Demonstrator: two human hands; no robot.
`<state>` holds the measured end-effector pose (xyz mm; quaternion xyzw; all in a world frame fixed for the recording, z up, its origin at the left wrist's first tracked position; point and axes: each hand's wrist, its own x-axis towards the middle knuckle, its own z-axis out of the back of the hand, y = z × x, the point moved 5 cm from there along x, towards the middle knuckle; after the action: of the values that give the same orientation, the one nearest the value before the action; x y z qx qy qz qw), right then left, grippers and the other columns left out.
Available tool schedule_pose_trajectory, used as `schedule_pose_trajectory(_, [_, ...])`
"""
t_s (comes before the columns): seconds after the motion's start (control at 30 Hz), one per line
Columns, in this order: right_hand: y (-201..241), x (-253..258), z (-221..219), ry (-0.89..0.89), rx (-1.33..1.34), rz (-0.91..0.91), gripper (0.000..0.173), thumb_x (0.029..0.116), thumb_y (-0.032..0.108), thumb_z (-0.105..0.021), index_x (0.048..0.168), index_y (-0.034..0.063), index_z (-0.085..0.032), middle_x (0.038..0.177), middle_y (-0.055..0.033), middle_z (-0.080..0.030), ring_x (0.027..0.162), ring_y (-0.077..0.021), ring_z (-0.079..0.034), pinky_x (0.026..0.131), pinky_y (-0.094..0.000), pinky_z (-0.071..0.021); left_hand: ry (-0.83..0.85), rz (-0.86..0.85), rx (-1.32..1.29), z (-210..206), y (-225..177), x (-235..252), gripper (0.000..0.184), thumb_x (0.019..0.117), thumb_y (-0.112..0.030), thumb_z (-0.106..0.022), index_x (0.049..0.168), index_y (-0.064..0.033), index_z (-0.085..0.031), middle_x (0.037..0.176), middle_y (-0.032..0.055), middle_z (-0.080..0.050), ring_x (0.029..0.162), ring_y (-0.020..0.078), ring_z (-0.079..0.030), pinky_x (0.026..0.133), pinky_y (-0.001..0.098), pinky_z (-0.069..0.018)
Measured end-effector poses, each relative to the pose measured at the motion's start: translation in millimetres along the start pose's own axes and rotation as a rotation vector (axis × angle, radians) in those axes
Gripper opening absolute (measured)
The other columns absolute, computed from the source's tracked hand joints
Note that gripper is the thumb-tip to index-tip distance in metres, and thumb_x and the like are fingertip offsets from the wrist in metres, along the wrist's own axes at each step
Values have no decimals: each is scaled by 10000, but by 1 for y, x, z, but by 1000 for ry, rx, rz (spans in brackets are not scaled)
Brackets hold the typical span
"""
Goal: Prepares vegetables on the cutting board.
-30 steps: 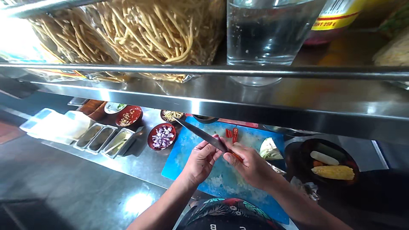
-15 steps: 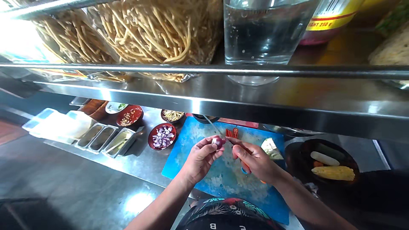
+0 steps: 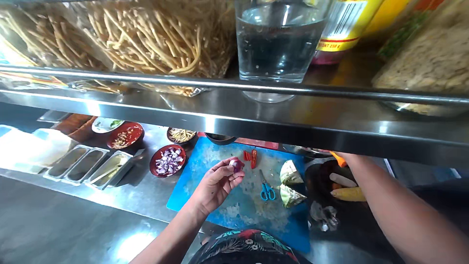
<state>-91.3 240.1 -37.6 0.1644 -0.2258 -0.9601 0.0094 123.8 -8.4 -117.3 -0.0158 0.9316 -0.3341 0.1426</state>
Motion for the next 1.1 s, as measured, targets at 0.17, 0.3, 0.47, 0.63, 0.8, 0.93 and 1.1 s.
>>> schedule_pose_trajectory(0.17, [5,2,3,-8,-43,72,294,995,-33,-614,1254,-168,-577,1258,-346,-600,1145,-384,-604,1083,-474,-403,-15,44,-29,0,3,-2,332,992,-32,-568,1321,-40,-611,1217,173,-668,936,217,-721,847,339,-621])
schedule_pose_trajectory(0.3, [15,2,3,6,-170,195,319,1008,-5,-606,1295,-142,-578,1342,-345,-572,1280,-426,-546,1139,-508,-355,37,3,-23,-4,-1,-4,387,927,36,-653,1299,-75,-641,1207,182,-681,994,245,-727,887,367,-618])
schedule_pose_trajectory(0.47, [24,2,3,-91,-214,301,262,994,71,-672,1191,-101,-655,1210,-327,-643,1160,-457,-612,1035,-623,-422,66,-17,49,-8,-2,-6,418,919,-2,-702,1319,-99,-629,1214,196,-683,983,260,-738,884,382,-625])
schedule_pose_trajectory(0.63, [28,4,-4,67,-288,346,309,1053,108,-579,1275,-101,-624,1292,-318,-615,1236,-436,-576,1101,-578,-379,61,4,80,-8,1,-6,451,929,-16,-698,1361,-110,-611,1222,178,-677,929,238,-739,835,363,-635])
schedule_pose_trajectory(0.8, [27,3,-6,56,-372,404,312,1070,116,-545,1321,-50,-627,1368,-287,-594,1335,-424,-523,1148,-582,-338,36,-23,96,-8,1,-7,417,929,20,-684,1332,-64,-623,1196,172,-686,952,227,-735,850,347,-631])
schedule_pose_trajectory(0.93, [26,5,-10,112,-415,358,309,1055,24,-525,1334,-84,-602,1330,-320,-595,1280,-467,-543,1109,-608,-361,52,-49,103,-10,0,-8,401,936,28,-672,1312,-108,-643,1202,180,-693,971,232,-737,876,346,-621])
schedule_pose_trajectory(1.1, [-26,43,-33,-54,-176,453,557,1095,431,-471,1166,-80,-681,1136,-330,-672,1114,-484,-637,978,-706,-447,52,-88,148,-12,-2,-10,422,938,-17,-703,1344,-119,-650,1219,169,-697,989,218,-734,899,343,-613])
